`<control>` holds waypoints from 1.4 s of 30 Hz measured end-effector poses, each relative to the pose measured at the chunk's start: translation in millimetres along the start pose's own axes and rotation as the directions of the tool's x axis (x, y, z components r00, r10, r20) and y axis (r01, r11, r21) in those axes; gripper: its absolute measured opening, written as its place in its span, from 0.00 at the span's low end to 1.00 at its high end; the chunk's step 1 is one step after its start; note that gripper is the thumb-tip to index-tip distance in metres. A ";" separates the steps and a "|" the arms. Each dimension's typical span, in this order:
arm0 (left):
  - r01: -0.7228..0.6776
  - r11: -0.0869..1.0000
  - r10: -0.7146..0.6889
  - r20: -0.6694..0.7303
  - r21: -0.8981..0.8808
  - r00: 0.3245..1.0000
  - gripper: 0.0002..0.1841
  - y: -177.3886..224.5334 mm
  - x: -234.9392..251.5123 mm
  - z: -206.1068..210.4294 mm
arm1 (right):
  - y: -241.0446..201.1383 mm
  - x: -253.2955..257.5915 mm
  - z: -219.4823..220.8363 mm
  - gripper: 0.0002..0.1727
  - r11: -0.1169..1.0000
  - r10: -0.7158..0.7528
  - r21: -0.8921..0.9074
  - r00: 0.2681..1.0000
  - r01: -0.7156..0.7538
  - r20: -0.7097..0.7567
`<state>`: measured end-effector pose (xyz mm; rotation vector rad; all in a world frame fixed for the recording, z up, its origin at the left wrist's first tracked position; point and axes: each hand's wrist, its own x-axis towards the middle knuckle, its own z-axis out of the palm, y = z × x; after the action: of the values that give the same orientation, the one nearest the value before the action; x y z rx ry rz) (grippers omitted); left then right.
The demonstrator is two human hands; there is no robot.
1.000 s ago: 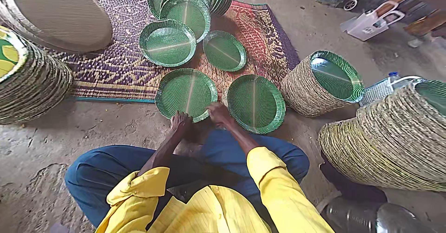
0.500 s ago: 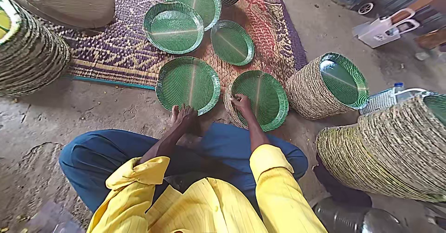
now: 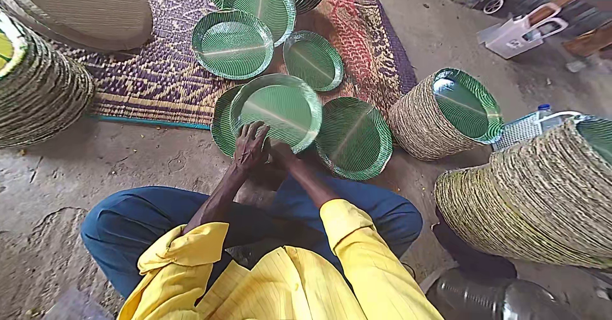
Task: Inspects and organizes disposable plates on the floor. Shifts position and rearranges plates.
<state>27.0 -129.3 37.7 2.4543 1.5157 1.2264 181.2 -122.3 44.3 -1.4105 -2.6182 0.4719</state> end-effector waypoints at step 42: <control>0.013 0.993 0.004 0.145 -0.114 0.989 0.14 3.9 -1.3 3.5 | 57.1 -28.7 -69.2 0.11 0.981 0.188 0.144 0.850 -0.133 -0.492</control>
<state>31.8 -131.1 36.0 2.4067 1.3732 1.0758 260.3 -102.3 91.5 -1.4832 -2.0407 0.2096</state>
